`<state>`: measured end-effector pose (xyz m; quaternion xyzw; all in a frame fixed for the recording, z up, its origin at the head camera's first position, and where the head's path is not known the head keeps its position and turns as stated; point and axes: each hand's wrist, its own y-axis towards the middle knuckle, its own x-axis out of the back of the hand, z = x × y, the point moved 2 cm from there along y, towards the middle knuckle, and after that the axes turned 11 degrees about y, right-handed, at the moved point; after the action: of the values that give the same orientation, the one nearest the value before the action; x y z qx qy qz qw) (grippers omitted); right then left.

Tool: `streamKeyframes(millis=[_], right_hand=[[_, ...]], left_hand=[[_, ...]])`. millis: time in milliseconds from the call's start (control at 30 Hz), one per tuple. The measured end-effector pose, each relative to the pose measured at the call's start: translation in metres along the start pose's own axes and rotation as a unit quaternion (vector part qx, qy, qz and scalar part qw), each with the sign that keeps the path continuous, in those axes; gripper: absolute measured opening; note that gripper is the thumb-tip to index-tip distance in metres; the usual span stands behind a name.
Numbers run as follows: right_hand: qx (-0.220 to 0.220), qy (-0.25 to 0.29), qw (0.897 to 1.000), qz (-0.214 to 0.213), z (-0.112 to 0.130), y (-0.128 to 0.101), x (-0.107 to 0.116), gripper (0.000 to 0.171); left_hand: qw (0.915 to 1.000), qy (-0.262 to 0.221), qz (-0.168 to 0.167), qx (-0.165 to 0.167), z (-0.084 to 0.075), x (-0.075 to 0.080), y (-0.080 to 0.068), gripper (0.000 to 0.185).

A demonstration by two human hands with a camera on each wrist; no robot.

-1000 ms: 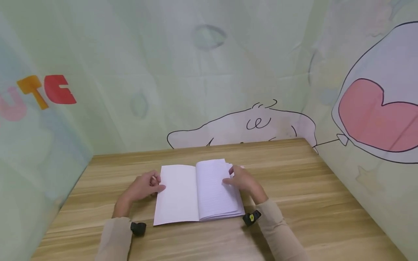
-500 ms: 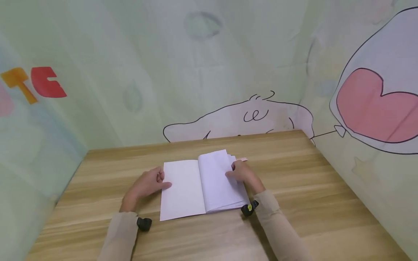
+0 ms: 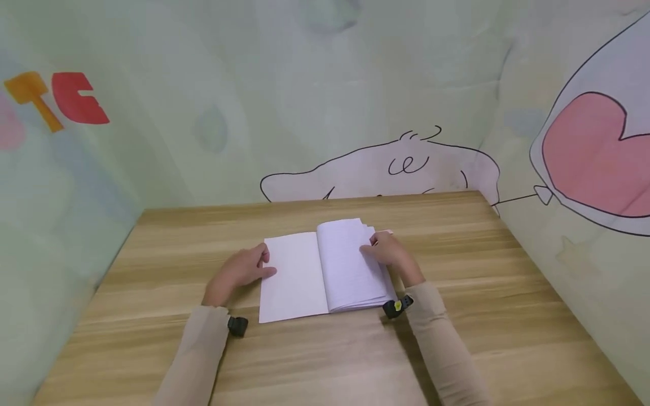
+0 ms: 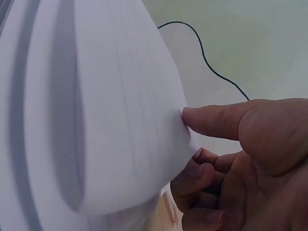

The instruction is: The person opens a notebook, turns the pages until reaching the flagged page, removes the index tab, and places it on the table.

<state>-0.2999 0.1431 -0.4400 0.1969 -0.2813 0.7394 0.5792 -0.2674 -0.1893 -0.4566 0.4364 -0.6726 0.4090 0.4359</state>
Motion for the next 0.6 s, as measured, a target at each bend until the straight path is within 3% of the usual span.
streamKeyframes(millis=[233, 467, 600], right_hand=[[-0.026, 0.032, 0.999, -0.014, 0.008, -0.007, 0.012, 0.028], [-0.003, 0.113, 0.994, 0.004, 0.019, -0.013, 0.011, 0.028], [0.032, 0.143, 0.989, 0.01, 0.023, -0.011, 0.007, 0.025]], left_hand=[[1.0, 0.001, -0.001, 0.005, -0.002, 0.005, 0.005, 0.034], [0.9995, -0.027, 0.015, 0.006, 0.001, 0.003, -0.001, 0.032], [0.9989, -0.043, 0.019, -0.004, 0.002, 0.003, -0.005, 0.031]])
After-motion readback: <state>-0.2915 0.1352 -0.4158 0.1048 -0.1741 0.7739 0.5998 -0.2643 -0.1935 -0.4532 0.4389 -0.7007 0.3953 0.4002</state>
